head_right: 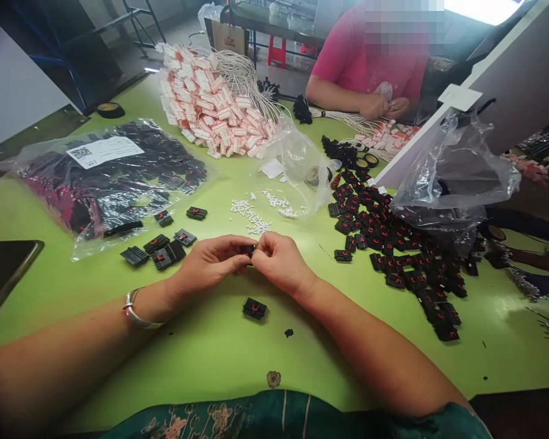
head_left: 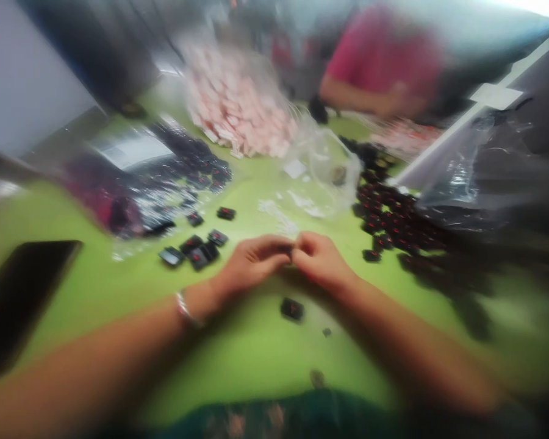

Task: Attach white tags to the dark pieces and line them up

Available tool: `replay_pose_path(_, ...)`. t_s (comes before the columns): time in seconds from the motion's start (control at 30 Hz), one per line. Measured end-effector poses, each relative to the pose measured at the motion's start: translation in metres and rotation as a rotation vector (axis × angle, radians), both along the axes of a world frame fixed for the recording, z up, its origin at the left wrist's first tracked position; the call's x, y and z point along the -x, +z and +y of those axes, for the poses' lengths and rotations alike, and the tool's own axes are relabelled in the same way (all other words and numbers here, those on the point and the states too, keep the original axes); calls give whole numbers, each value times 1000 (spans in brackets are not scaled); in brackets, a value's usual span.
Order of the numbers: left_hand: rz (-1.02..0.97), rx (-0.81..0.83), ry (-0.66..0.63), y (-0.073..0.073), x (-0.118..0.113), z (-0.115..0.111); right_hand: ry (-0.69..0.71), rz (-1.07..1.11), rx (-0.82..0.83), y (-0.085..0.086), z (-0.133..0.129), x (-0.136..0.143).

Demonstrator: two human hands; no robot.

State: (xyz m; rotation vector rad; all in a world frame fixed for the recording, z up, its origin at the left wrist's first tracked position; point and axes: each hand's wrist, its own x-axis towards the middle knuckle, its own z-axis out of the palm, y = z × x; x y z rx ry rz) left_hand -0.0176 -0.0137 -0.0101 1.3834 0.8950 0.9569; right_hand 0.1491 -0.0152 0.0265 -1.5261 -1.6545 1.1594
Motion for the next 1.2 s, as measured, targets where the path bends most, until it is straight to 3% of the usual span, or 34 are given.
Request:
replay_pose_path(0.1, 22, -15, 28, 0, -1, -1, -37, -33, -68, 0, 0, 2)
replay_pose_path(0.27, -101, 119, 38, 0, 0, 2, 28, 267, 236, 5, -3, -2)
replay_pose_path(0.37, -188, 169, 9, -1, 1, 5, 50, 377, 280, 6, -3, -4)
replay_pose_path(0.47, -182, 158, 5, -1, 0, 4, 35, 347, 255, 5, -2, -4)
replay_pose_path(0.7, -87, 49, 5, -2, -1, 1, 25, 47, 71, 1, -1, -2)
replay_pose_path(0.93, -16, 5, 59, -1, -5, -2, 104, 107, 128, 7, 0, -9)
replay_pose_path(1.03, 182, -110, 33, 0, -2, -1, 140, 6, 56, 5, 5, -11)
replay_pose_path(1.2, 734, -662, 143, 16, 27, 25, 226, -267, 92, 1, 8, -10)
